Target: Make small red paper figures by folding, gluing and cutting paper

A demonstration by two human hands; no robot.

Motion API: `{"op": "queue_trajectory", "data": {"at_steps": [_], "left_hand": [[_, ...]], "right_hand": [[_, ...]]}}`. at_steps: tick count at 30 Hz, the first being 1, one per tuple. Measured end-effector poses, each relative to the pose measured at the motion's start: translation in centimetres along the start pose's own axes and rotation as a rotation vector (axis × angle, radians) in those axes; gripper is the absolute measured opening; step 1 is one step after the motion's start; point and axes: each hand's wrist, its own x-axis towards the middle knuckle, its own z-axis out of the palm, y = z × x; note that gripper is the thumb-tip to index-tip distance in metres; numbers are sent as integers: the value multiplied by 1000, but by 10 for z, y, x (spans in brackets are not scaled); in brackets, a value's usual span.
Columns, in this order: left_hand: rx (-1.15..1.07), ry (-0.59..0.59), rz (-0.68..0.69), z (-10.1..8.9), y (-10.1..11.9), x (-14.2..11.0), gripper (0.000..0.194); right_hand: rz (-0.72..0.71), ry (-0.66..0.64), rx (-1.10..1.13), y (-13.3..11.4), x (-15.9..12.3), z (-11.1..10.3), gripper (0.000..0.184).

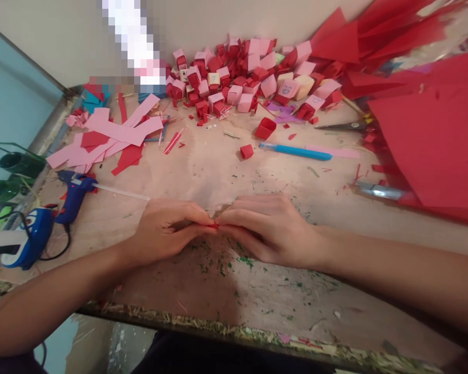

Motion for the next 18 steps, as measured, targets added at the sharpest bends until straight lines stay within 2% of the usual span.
{"op": "queue_trajectory", "data": {"at_steps": [5, 8, 14, 18], "left_hand": [[-15, -4, -13, 0, -1, -1, 9], [-69, -1, -22, 1, -2, 0, 11], [-111, 7, -26, -1, -1, 4, 10], [-118, 9, 10, -1, 0, 4, 9]], "right_hand": [[135, -56, 196, 0, 3, -3, 15], [162, -81, 258, 0, 4, -5, 14], [56, -69, 228, 0, 3, -5, 15], [41, -82, 216, 1, 2, -5, 18]]}}
